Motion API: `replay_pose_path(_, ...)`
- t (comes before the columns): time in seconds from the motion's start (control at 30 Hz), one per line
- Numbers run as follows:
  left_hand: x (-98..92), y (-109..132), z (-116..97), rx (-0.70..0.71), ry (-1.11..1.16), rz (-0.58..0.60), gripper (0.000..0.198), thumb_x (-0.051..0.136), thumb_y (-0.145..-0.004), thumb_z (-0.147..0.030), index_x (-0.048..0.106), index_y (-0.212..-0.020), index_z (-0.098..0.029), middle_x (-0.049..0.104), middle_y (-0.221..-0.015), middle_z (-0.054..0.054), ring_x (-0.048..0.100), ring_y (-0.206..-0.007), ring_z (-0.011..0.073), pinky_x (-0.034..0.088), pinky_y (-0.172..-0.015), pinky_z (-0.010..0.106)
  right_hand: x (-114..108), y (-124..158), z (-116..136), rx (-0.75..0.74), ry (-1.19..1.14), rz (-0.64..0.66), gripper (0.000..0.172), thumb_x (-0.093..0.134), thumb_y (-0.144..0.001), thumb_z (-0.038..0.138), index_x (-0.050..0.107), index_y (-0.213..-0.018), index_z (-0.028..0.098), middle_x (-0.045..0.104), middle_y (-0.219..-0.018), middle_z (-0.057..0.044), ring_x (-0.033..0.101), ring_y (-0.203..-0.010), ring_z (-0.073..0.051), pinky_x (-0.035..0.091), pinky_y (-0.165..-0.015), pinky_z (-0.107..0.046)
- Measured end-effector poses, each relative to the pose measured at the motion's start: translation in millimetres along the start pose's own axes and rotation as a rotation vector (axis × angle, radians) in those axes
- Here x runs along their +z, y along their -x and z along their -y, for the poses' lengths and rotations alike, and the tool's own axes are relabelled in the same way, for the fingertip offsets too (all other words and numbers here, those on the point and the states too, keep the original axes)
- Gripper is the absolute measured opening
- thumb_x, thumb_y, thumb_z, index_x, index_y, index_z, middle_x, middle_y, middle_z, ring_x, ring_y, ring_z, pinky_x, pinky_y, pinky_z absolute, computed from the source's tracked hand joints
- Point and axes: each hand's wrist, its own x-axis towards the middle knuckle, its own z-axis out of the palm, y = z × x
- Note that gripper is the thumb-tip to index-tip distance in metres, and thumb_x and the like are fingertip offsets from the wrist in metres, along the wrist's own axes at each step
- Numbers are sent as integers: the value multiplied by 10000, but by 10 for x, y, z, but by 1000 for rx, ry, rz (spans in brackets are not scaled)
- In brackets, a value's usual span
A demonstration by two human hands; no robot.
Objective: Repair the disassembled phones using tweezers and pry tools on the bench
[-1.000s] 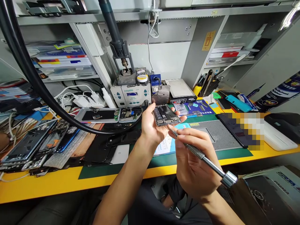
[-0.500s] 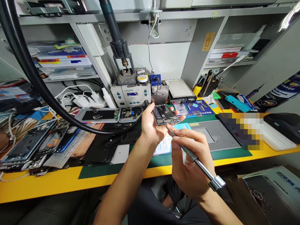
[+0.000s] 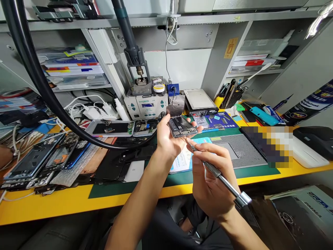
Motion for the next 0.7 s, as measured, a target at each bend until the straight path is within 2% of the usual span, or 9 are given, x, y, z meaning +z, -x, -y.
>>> replay_pose_path(0.13,-15,-19,-11,3,-25,8,416,406,-963,-427,649,-791,-136,643,-702,102,694,-755,267,595,-848,515,32,-18,-28,46,-99,3,349,590,-851,-45,633,-1098,198,645,-1087,-81,640,-1064,-231,616,-881,-451)
replay_pose_path(0.23,-28,-19,-1,24,-54,34,431,401,-964,-430,640,-747,-144,645,-718,115,707,-867,300,565,-930,515,43,-29,-42,68,-136,27,351,589,-854,-49,633,-1097,201,631,-1108,-84,627,-1090,-233,615,-894,-459)
replay_pose_path(0.3,-37,-15,6,37,-63,55,437,400,-968,-422,641,-731,-145,646,-723,117,703,-873,295,553,-957,507,44,-33,-43,87,-150,38,346,586,-860,-39,630,-1098,208,625,-1112,-85,624,-1095,-237,617,-889,-464)
replay_pose_path(0.5,-48,-10,11,20,-56,66,436,403,-967,-430,652,-749,-145,631,-696,105,686,-797,276,554,-947,526,28,-45,-36,48,-116,38,316,595,-851,-23,631,-1067,205,640,-1053,-79,641,-1029,-227,623,-831,-434)
replay_pose_path(0.7,-55,-16,7,52,-84,59,403,424,-954,-417,653,-750,-156,652,-725,123,695,-897,314,552,-955,517,45,-64,-42,32,-96,37,322,587,-863,-16,622,-1080,220,645,-1064,-77,643,-1037,-232,605,-853,-452)
